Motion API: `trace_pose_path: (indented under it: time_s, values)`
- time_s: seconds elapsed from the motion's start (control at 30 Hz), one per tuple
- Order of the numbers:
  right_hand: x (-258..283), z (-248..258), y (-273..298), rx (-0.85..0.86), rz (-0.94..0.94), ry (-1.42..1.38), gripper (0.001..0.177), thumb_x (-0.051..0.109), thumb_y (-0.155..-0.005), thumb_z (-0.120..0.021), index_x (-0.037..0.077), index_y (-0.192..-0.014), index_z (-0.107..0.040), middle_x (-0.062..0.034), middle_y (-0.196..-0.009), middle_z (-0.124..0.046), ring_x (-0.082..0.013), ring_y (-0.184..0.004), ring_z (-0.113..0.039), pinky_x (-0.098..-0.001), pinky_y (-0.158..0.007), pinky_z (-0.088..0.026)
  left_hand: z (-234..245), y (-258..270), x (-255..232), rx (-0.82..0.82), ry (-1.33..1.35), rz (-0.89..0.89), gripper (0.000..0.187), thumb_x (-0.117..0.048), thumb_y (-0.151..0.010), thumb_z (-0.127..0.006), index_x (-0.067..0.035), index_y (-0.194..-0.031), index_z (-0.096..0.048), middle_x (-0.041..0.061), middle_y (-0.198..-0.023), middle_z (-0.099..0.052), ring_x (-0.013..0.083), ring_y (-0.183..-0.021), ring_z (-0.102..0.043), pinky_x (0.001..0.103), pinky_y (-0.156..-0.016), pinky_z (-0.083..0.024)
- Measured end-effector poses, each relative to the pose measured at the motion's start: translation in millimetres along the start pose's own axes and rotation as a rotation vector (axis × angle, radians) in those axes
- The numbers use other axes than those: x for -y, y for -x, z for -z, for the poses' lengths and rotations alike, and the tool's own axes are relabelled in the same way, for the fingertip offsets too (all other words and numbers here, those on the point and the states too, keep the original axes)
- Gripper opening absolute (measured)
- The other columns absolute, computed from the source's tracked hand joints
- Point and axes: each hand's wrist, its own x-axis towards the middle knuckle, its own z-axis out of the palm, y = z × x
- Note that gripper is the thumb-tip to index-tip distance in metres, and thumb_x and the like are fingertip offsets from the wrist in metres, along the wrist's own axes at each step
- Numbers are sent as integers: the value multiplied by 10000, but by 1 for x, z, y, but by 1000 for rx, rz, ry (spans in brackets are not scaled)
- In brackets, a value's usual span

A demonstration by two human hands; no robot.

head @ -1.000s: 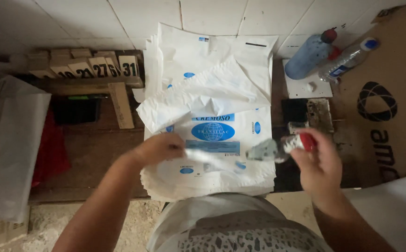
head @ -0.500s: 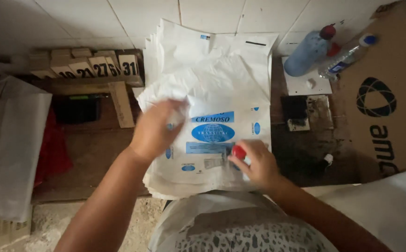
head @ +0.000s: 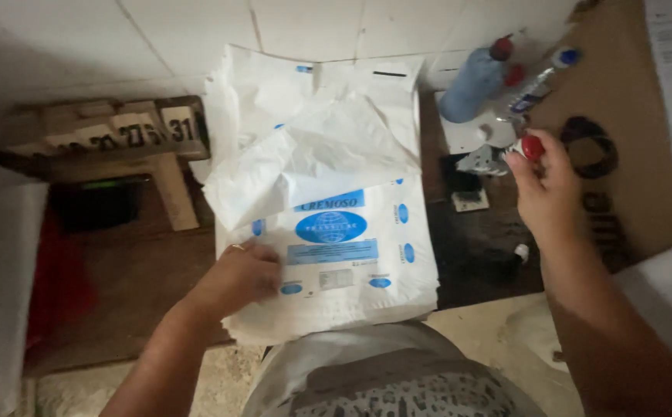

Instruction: Stamping individual plastic cheese bags and flipping them over in a stack

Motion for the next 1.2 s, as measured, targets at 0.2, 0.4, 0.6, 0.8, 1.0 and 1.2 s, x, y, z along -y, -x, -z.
trace_pose_path:
  time_s: [0.2,0.4,0.6,0.8,1.0,1.2]
  values:
    - [-8,-5,-6,17,137,183,434,190,-1044,-777,9,-1413,-638,-310,-1121,-699,-497,-992,-688,-524,-807,-581,25,-3,-27,185,-117,123,649,-405,-693,-894,-415,-1303,-672,-7,-1384,-610,329,-1368,-532,522,-1160,-416]
    - [-35,-35,-13,-11,348,261,451,207,-953,-839,8,-1327,-686,-265,-1005,-731,-447,-929,-724,-483,-799,-583,-6,-30,-17,266,-273,-23,307,-338,-805,-806,-342,-1108,-754,-1,-1177,-698,283,-1178,-654,464,-1045,-494]
    - [-20,-34,-3,49,278,113,443,145,-977,-805,-46,-1342,-644,-346,-1045,-695,-530,-971,-679,-544,-798,-558,-1,-24,-5,84,-42,-60,140,-275,-879,-772,-319,-999,-829,-45,-1004,-781,205,-984,-736,350,-940,-564]
    - [-42,-48,-12,75,267,107,446,166,-973,-806,-32,-1339,-645,-329,-1045,-698,-513,-974,-688,-513,-788,-571,49,-14,-32,-95,513,39,199,-103,-878,-704,-32,-1045,-786,179,-966,-720,306,-842,-672,453,-793,-556]
    - [-53,-55,-14,30,255,182,432,178,-951,-831,-7,-1311,-678,-312,-1055,-710,-498,-990,-697,-536,-813,-570,70,-39,-12,-214,508,287,437,-458,-923,-679,-188,-1266,-697,205,-1054,-729,434,-1019,-688,522,-937,-519]
    - [-25,-40,-24,-3,60,13,456,170,-1010,-814,-38,-1372,-628,-327,-1133,-689,-470,-1068,-674,-495,-826,-567,140,-44,-52,-429,867,490,334,-229,-968,-573,-85,-1222,-737,153,-1146,-768,333,-1111,-700,420,-1002,-502]
